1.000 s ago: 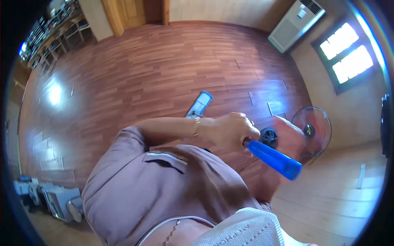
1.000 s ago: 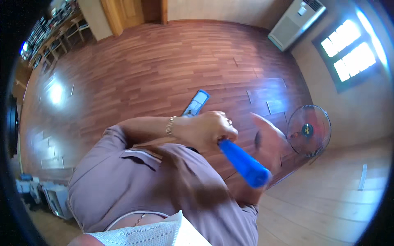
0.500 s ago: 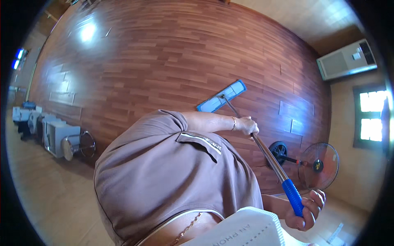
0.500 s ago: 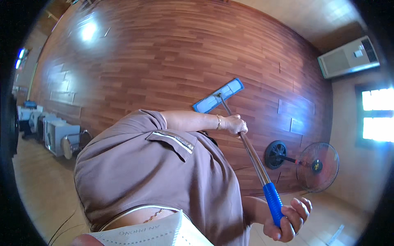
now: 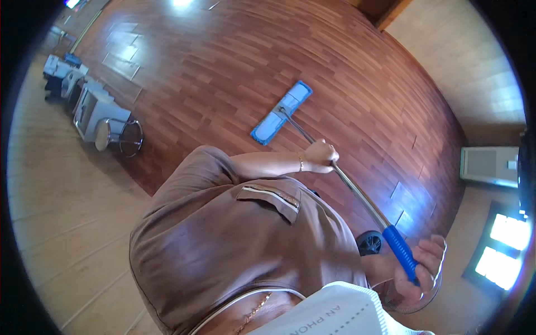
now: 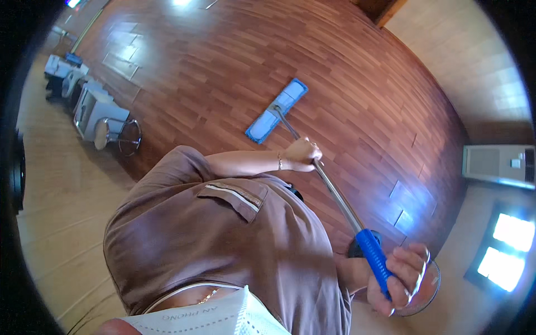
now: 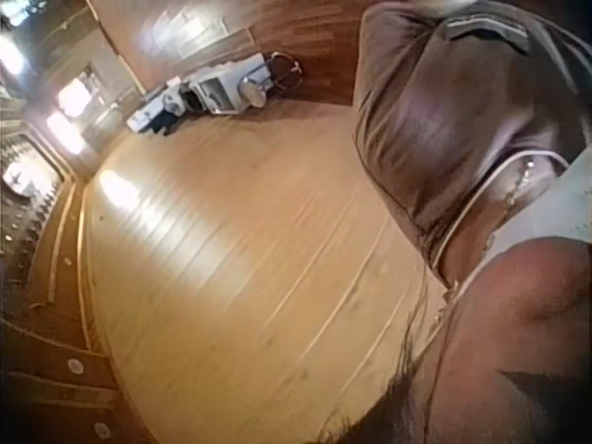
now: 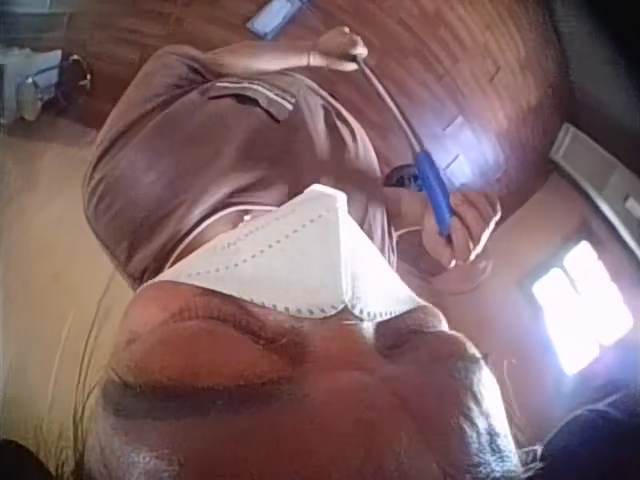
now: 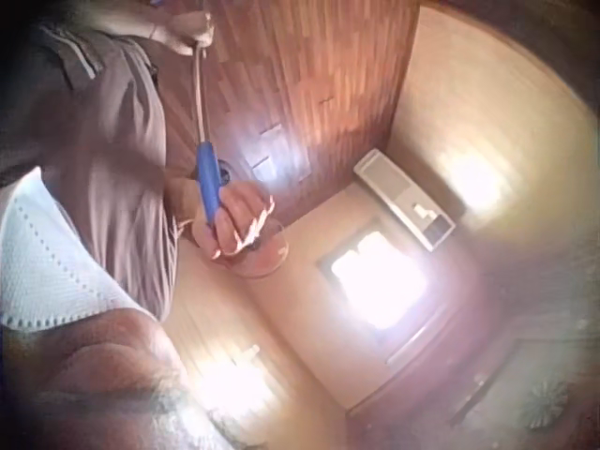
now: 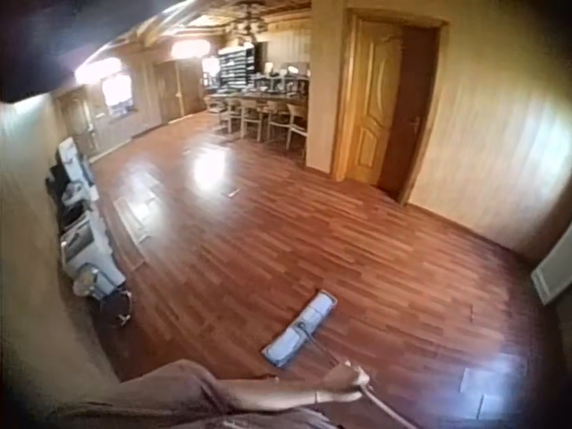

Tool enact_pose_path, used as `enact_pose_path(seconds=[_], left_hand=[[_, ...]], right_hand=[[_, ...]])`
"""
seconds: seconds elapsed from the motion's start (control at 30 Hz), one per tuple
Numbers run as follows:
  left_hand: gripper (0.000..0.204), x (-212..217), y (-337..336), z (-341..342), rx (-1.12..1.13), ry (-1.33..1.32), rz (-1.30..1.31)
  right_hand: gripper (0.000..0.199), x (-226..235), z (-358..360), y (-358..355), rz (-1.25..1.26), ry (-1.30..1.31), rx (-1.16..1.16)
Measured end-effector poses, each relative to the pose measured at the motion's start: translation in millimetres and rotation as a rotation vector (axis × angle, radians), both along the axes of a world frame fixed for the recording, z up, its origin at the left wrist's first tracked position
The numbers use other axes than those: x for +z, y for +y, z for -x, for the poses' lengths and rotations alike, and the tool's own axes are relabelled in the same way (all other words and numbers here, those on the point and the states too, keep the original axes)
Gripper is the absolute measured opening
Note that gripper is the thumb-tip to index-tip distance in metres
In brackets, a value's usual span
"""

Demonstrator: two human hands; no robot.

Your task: The person is mopping a wooden floor using a flat mop in a wood-paneled room.

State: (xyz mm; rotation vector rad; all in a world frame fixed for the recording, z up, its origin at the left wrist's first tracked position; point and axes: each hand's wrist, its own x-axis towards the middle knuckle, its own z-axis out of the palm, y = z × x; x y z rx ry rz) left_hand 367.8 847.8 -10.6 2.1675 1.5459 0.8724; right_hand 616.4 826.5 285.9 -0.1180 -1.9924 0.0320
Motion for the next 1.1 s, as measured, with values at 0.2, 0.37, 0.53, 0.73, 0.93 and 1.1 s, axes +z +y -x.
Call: enact_pose_path(seconds=[0.2, 0.37, 0.53, 0.73, 0.93, 1.1], left_hand=[[0.028, -5.5, -52.3, 112.6, 0.348, -0.063, 0.03], [0.033, -22.2, -141.7, 188.0, 0.751, -0.031, -0.001], [0.035, -41.9, -240.0, 243.6, 1.006, 0.011, 0.09], [0.01, -102.2, -341.2, 293.1, 1.207, -0.05, 0.306], [0.028, -116.1, -374.9, 300.9, 1.298, 0.114, 0.507], [0.031, -98.6, -344.7, 303.1, 1.244, -0.002, 0.494]], right_hand=[[0.045, -23.8, 108.7, 35.7, 0.271, 0.125, 0.417], [0.039, -52.2, 206.6, 14.5, 0.724, 0.046, 0.879], [0.025, -90.9, 283.9, -23.1, 1.09, -0.257, 1.356], [0.018, -128.7, 337.3, -46.9, 1.148, -0.645, 1.352], [0.014, -149.3, 344.6, -68.0, 1.363, -0.816, 1.156], [0.015, -127.6, 330.3, -62.1, 1.478, -0.809, 1.012]])
